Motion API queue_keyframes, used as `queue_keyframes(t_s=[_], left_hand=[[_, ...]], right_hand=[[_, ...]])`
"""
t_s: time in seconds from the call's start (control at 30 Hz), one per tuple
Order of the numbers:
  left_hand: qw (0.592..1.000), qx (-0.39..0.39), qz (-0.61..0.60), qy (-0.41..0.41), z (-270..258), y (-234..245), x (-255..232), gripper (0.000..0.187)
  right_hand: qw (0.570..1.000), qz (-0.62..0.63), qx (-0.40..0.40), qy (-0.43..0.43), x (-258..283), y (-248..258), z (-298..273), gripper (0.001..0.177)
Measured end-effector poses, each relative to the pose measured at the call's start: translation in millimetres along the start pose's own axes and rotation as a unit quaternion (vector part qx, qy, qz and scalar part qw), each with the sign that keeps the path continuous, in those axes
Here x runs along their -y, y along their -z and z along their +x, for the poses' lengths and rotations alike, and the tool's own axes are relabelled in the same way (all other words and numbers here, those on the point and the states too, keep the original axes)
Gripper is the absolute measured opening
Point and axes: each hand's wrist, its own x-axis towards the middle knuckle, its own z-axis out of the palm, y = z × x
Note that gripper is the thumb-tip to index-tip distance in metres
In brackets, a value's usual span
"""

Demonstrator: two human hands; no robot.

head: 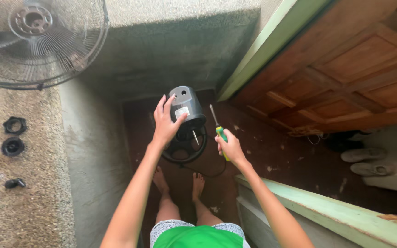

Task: The person disassembles a standing electric fan by removing the front grille, unscrewing the central hub nut to take off the fan blades, and then using a screwdriver to remove screws from the motor housing. The components are placed on a nearby ledge.

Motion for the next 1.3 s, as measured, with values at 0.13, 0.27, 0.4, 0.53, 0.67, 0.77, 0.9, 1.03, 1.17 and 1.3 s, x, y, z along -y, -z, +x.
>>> queue_keyframes(t_s=[0.13, 0.27, 0.4, 0.53, 0.67, 0.77, 0.9, 1.03, 1.17, 1.3], left_hand=[[0.996, 0.069, 0.052, 0.027, 17.6, -16.7, 0.7, 0.105], [0.958, 0.048, -0.081, 0.272, 41.8, -34.5, -3.9, 0.146], [0.893, 0.111, -0.105, 0.422, 26.8, -35.5, -3.3, 0.152], [0.9, 0.1, -0.07, 0.419, 39.2, -34.0, -8.9, 0.151], [0.899, 0.097, -0.065, 0.422, 44.7, -32.3, -9.6, 0.152], [0.9, 0.079, -0.063, 0.423, 50.3, -32.2, -6.4, 0.151], [0.898, 0.101, -0.062, 0.424, 35.8, -34.0, 5.4, 0.15], [0.919, 0.091, -0.199, 0.328, 13.7, -27.2, 23.6, 0.129], [0.916, 0.073, -0.316, 0.236, -32.9, -21.8, 37.6, 0.1], [0.961, 0.058, -0.179, 0.202, -56.6, -23.7, 40.1, 0.074]], right_hand=[[0.999, -0.006, 0.028, -0.025, -11.8, 0.6, -22.7, 0.019], [0.998, -0.036, 0.028, -0.038, -2.0, 9.9, -22.0, 0.021], [0.997, -0.071, 0.018, -0.03, -14.8, 16.0, -35.9, 0.023], [0.994, -0.088, 0.032, -0.05, -17.2, 18.2, -32.8, 0.024], [0.996, -0.069, 0.045, -0.044, -18.1, 13.8, -23.8, 0.026], [0.996, -0.064, 0.049, -0.026, -16.5, 11.5, -9.5, 0.026], [0.996, -0.077, 0.052, 0.002, -24.3, 13.6, -9.1, 0.025], [0.999, -0.034, 0.033, 0.008, -28.7, 13.2, -20.1, 0.024], [0.999, -0.02, -0.036, 0.031, -26.8, 10.2, -13.5, 0.033], [0.992, 0.017, 0.007, 0.121, -8.6, 7.0, 28.1, 0.034]])
